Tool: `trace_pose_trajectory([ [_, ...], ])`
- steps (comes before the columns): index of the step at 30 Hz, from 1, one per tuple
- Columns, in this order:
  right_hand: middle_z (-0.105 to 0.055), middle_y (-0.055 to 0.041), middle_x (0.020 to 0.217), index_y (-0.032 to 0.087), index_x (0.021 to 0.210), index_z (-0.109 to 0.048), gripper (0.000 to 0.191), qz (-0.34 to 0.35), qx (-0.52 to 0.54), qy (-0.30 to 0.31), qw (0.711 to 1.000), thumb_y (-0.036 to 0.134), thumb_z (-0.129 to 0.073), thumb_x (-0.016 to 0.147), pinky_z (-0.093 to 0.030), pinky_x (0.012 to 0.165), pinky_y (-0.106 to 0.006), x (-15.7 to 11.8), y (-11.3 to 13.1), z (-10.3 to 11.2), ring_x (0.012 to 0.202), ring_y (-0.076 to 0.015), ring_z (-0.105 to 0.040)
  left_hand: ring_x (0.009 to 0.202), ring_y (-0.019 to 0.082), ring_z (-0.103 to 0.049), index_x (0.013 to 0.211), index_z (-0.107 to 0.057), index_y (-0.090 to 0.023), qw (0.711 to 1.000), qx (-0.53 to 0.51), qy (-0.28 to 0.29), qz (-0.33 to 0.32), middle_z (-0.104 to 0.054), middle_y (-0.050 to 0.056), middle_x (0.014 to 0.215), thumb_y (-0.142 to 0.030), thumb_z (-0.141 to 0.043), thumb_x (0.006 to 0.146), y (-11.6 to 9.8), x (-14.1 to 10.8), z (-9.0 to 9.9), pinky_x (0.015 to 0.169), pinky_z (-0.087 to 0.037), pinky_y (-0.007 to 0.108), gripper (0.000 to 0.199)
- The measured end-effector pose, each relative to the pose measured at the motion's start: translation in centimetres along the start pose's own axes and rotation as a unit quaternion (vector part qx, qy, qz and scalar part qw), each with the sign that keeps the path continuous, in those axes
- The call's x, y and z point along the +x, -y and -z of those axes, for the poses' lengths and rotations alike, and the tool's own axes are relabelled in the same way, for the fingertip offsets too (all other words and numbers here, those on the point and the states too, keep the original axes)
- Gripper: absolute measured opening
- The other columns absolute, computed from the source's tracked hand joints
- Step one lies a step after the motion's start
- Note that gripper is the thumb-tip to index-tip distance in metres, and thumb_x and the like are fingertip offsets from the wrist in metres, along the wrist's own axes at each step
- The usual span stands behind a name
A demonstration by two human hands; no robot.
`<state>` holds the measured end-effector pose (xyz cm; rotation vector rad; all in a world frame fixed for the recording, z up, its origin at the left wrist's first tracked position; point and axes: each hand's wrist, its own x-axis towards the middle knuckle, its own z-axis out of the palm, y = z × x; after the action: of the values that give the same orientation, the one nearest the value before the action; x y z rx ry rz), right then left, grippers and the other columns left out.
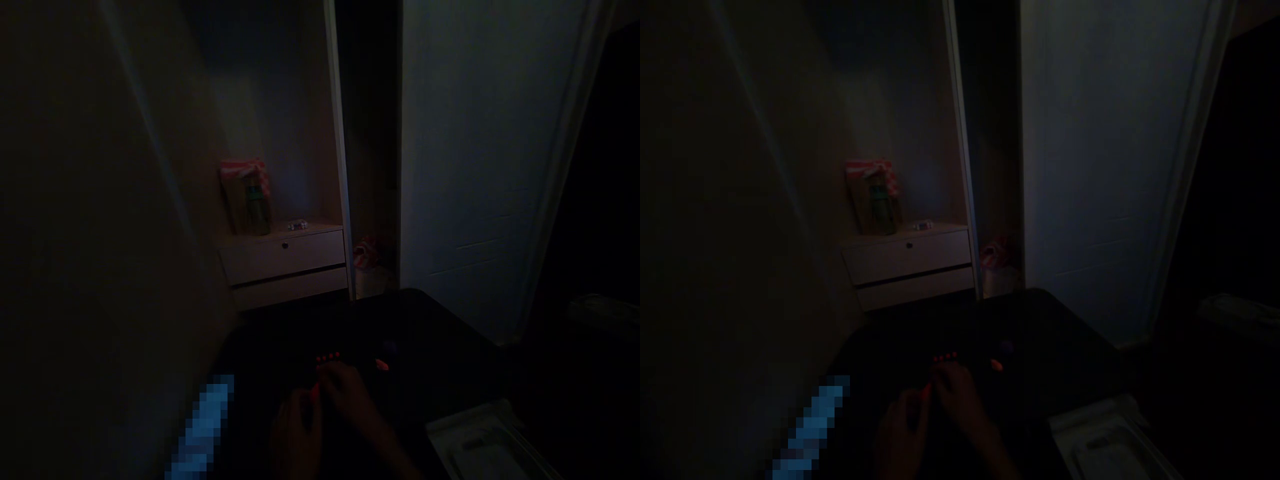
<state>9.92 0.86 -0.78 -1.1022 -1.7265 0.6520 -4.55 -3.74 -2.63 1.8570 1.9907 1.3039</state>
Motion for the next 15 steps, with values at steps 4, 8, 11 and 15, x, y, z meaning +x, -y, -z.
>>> trace_pose_trajectory([
  [4, -0.078, -0.0078, 0.113, 0.022, 0.109, -0.076, 0.026, -0.006, -0.006, -0.003, 1.0, 0.022, -0.053, 0.097, -0.052, 0.098, -0.039, -0.06, 0.16, 0.06, 0.108, -0.0253, -0.071, 0.083, 0.024, -0.069, 0.088, -0.068, -0.026, 1.0, 0.012, 0.0, 0.002, -0.073, 0.005, 0.085, -0.057, -0.046, 0.091, -0.04, 0.0, -0.01, 0.076, -0.051, 0.036, 0.038],
  [8, -0.078, -0.0089, 0.114, 0.022, 0.112, -0.075, 0.029, 0.005, -0.002, 0.002, 1.0, 0.021, -0.05, 0.098, -0.053, 0.098, -0.038, -0.18, 0.06, 0.05, 0.108, -0.025, -0.071, 0.084, 0.025, -0.069, 0.09, -0.069, -0.026, 1.0, 0.006, 0.01, 0.009, -0.074, 0.006, 0.086, -0.057, -0.047, 0.09, -0.24, 0.06, 0.17, 0.077, -0.051, 0.037, 0.039],
  [11, -0.077, -0.0087, 0.115, 0.023, 0.115, -0.074, 0.032, 0.009, 0.0, 0.004, 1.0, 0.022, -0.047, 0.099, -0.054, 0.098, -0.039, -0.25, -0.32, -0.06, 0.108, -0.0245, -0.071, 0.084, 0.025, -0.069, 0.09, -0.07, -0.026, 1.0, -0.001, 0.015, 0.006, -0.075, 0.006, 0.088, -0.058, -0.047, 0.09, -0.32, 0.14, 0.31, 0.077, -0.051, 0.037, 0.04],
  [15, -0.076, -0.0093, 0.119, 0.022, 0.119, -0.073, 0.034, 0.016, 0.002, 0.011, 1.0, 0.02, -0.045, 0.098, -0.053, 0.1, -0.04, -0.23, -0.82, -0.21, 0.112, -0.0251, -0.07, 0.082, 0.024, -0.07, 0.088, -0.07, -0.026, 1.0, 0.004, 0.006, -0.007, -0.075, 0.006, 0.085, -0.057, -0.046, 0.091, -0.27, 0.17, 0.37, 0.077, -0.052, 0.036, 0.039],
])
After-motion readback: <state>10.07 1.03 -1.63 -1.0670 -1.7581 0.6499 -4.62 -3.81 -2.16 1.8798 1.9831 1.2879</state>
